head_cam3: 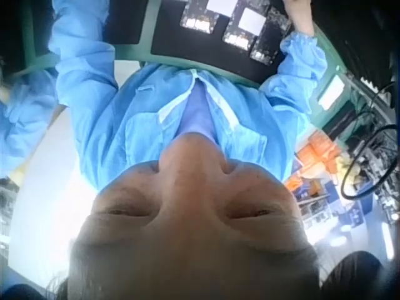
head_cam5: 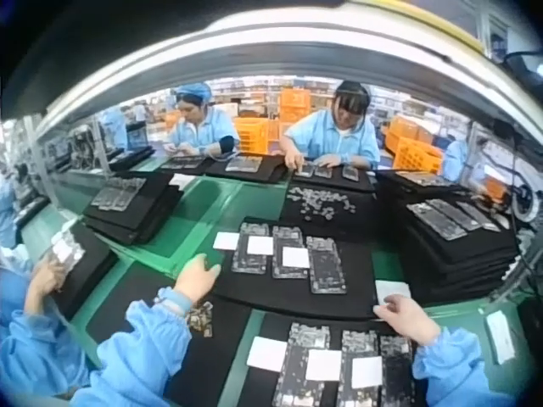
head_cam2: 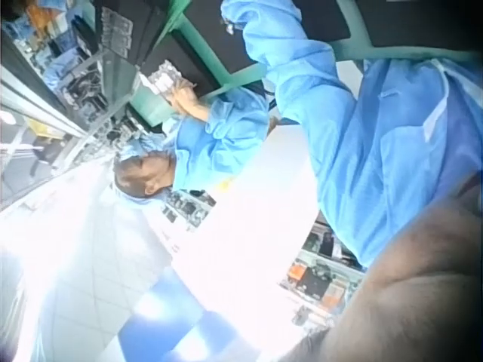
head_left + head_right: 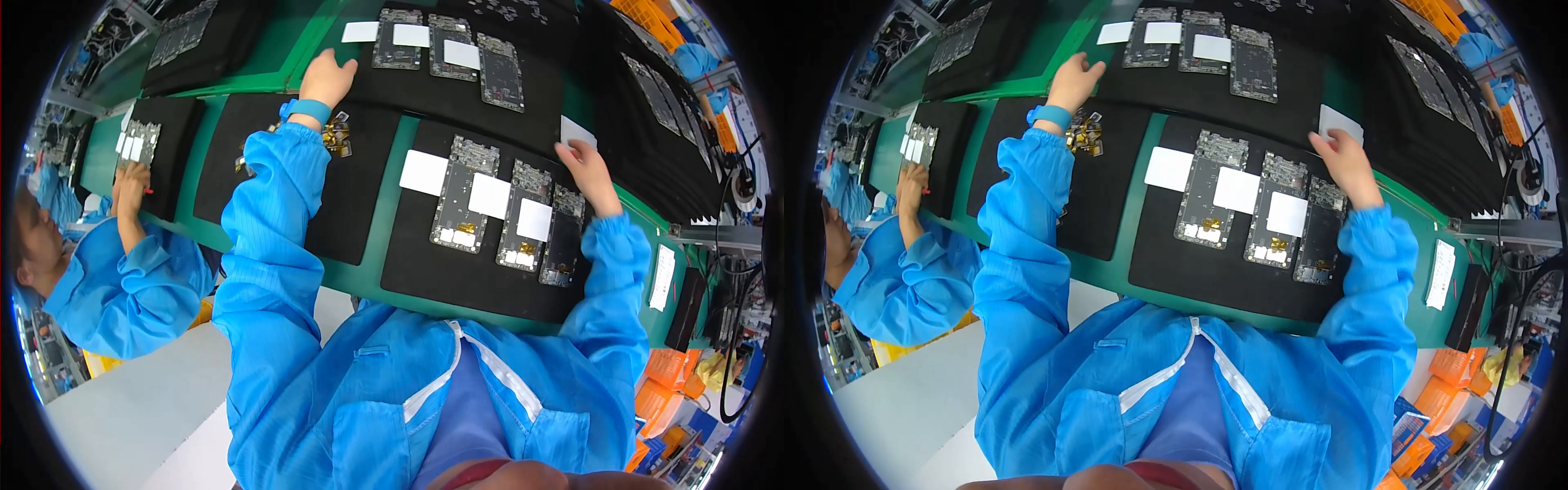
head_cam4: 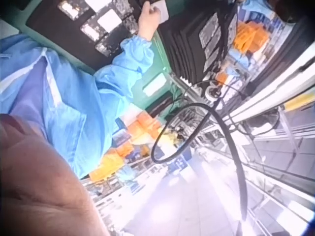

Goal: The person assembles electronic components onto a printed circuit board by picking them from a tray and placing them onto the board with tweezers.

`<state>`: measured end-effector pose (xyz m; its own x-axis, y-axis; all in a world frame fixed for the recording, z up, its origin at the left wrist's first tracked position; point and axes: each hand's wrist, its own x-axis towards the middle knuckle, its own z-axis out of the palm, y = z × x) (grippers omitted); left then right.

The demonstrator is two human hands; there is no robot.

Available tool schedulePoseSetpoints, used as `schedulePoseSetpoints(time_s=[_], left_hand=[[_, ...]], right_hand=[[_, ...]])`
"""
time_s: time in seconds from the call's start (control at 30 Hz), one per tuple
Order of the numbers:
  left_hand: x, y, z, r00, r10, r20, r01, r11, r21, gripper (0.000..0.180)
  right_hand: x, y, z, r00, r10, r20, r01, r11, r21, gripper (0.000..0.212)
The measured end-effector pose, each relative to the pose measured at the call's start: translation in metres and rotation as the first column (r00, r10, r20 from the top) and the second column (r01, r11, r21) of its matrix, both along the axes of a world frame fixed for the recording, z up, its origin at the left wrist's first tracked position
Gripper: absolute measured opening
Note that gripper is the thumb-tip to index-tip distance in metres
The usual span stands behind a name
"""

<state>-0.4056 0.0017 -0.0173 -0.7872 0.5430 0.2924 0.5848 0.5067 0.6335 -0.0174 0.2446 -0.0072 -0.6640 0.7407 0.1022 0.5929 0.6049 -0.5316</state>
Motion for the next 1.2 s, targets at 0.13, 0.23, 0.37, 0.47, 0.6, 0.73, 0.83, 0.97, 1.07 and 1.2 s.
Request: schedulePoseSetpoints(time_s=[0.13,0.23,0.37,0.47,0.6,0.73,0.83,0.97,1.07,1.2], left_hand=[[0.009,0.019,-0.002,0.987,-0.065,0.147,0.111,0.936,-0.333,0.060],[0.005,0.013,0.004,0.947,-0.021,0.321,0.071,0.987,-0.145,0.062],[0.015,0.006,0.020,0.583,-0.250,0.773,-0.036,0.942,0.333,0.061],[0.022,-0.007,0.023,0.735,-0.308,0.604,-0.089,0.840,0.535,0.063],[0.071,-0.048,0.077,0.671,-0.441,0.595,-0.030,0.786,0.617,0.055],[0.131,-0.109,0.110,0.656,-0.509,0.557,0.101,0.791,0.604,0.057],[0.178,-0.152,0.114,0.651,-0.470,0.597,0.166,0.855,0.492,0.066],[0.225,-0.176,0.076,0.526,-0.530,0.665,0.176,0.833,0.525,0.073],[0.246,-0.169,0.045,0.367,-0.576,0.731,0.159,0.812,0.561,0.074],[0.257,-0.159,0.001,0.300,-0.592,0.748,0.155,0.804,0.574,0.071]], right_hand=[[-0.032,0.003,0.011,0.972,-0.044,0.229,0.077,0.988,-0.137,0.056],[-0.030,0.007,0.011,0.976,-0.018,0.218,0.024,0.999,-0.025,0.055],[-0.024,0.015,0.009,0.975,-0.179,-0.131,0.016,0.648,-0.761,0.027],[-0.028,-0.005,0.020,0.954,-0.088,-0.286,-0.125,0.752,-0.648,0.023],[0.002,-0.028,0.038,0.949,-0.065,-0.309,-0.121,0.829,-0.547,0.029],[0.058,-0.074,0.074,0.960,0.001,-0.280,-0.168,0.803,-0.572,0.040],[0.117,-0.097,0.060,0.938,-0.074,-0.340,-0.152,0.792,-0.591,0.037],[0.181,-0.130,0.042,0.956,-0.177,-0.233,-0.001,0.793,-0.609,0.038],[0.220,-0.142,0.021,0.950,-0.242,-0.199,0.075,0.793,-0.605,0.035],[0.237,-0.148,0.004,0.940,-0.276,-0.201,0.079,0.749,-0.658,0.032]])
